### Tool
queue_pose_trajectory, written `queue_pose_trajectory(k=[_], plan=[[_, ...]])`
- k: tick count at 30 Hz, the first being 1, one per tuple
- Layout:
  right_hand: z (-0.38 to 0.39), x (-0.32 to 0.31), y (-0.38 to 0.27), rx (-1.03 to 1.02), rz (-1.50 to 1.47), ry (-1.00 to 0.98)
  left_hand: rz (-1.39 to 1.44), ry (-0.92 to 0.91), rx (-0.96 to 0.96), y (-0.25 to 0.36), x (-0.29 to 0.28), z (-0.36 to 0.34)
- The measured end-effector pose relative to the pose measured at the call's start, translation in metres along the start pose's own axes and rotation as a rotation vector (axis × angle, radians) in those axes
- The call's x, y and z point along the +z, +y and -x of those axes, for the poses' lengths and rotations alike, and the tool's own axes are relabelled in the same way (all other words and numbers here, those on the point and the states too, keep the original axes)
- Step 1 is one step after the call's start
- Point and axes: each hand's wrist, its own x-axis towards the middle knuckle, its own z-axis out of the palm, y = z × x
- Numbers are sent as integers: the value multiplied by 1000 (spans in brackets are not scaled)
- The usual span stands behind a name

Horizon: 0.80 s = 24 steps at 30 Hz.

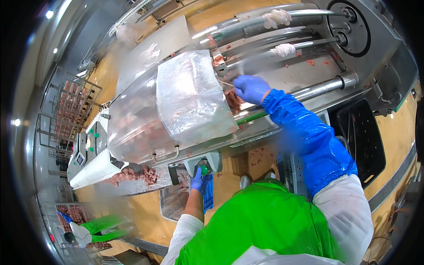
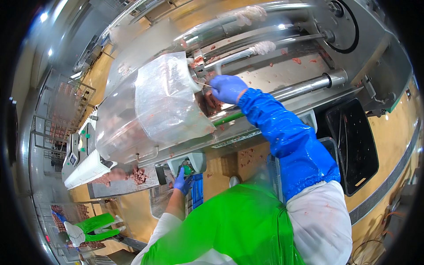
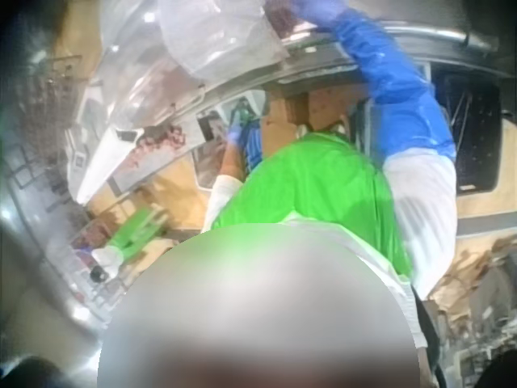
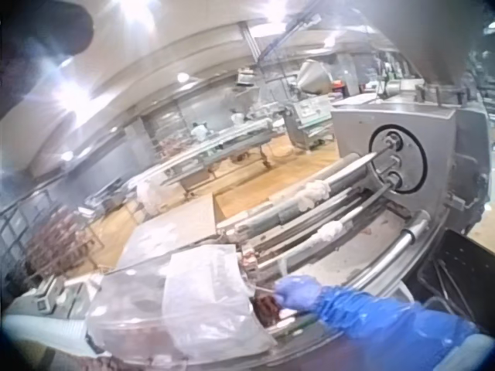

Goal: The person operates a sausage-making machine, feeding ground meat into the hopper and guiding the casing as it extrudes. They repeatedly adjust the machine's controls and clear blockages in the casing to maintain continuous production.

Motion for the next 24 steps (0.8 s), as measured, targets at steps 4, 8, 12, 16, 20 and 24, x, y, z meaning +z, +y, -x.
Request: queue_pose_trajectory(k=[4,8,12,16,20,24], plan=[[54,-23,65,133,142,-134,3,-60,15,-13,-20,-26],[115,-67,111,245,92,120,26,-178,-2,-24,-34,-49],[148,-80,82,51,135,94,35,-167,-43,-31,-47,-68],[187,-55,106,704,-526,417,-43,-91,50,-25,-43,-50],[211,-63,212,347,633,503,-205,55,329,-6,-27,18],[225,-112,280,792,826,408,-238,6,467,2,-66,40]])
